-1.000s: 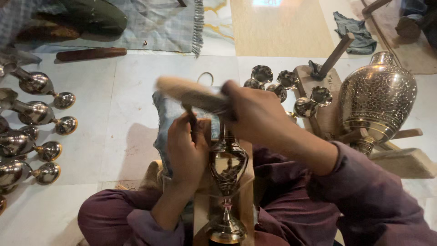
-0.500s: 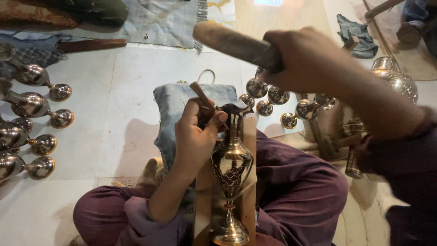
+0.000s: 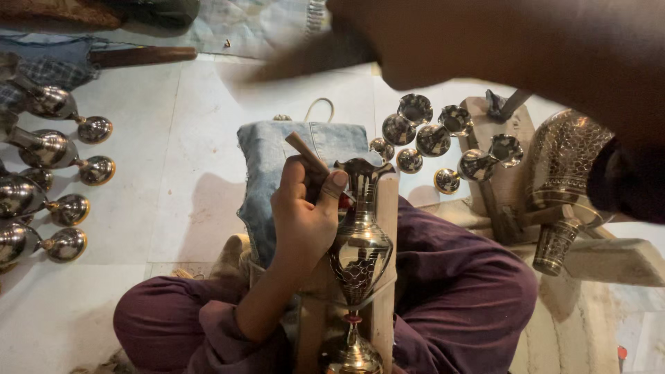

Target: The person sits on the floor and uses a hammer and chisel to emboss a decorative pattern into a small metal vessel held in a wooden clamp. They repeatedly strike the chisel along the vessel's surface, rotating the piece to continue the pattern.

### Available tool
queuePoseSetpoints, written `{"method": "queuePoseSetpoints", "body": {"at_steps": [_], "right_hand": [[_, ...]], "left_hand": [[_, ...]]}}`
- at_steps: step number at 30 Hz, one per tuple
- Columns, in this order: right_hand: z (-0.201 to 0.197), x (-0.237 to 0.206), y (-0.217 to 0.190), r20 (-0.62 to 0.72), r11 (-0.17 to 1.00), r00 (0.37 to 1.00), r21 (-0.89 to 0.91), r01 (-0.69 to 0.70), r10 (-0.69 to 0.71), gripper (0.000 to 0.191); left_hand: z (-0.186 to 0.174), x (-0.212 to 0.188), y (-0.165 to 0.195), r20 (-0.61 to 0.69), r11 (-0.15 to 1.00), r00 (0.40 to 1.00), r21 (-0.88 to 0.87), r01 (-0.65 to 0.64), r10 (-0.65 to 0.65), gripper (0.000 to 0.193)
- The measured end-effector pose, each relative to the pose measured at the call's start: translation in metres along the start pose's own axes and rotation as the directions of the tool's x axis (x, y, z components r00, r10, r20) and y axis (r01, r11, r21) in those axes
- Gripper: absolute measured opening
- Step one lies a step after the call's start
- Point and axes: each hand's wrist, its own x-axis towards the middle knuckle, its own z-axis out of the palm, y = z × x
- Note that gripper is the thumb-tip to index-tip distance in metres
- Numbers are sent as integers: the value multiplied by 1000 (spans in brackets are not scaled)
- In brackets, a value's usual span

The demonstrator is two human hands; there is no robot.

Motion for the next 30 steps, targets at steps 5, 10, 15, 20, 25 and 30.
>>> {"method": "queuePoseSetpoints", "body": {"at_steps": [5, 10, 15, 20, 25, 30], "right_hand": [[4, 2, 6, 61, 1000, 998, 20, -13, 12, 31], [8, -9, 10, 101, 999, 994, 10, -33, 32, 32], [6, -24, 10, 135, 997, 988, 11, -78, 76, 34], [-13, -34, 7, 221, 985, 962, 37, -171, 159, 37], [-20, -51, 4, 282, 967, 925, -70, -243, 253, 37], [-7, -65, 12, 225, 963, 950, -212, -168, 215, 37]], "left_hand": [[-2, 4, -1, 24, 985, 998, 162, 51, -56, 26], [-2, 12, 4, 98, 995, 991, 40, 89, -93, 20], [-2, 15, 9, 152, 1000, 988, 29, 0, -4, 18], [-1, 19, 11, 202, 1000, 979, 6, 9, -10, 16], [-2, 22, 14, 236, 999, 972, 37, -4, -4, 16], [-2, 20, 16, 237, 992, 971, 120, -43, 13, 14]]}}
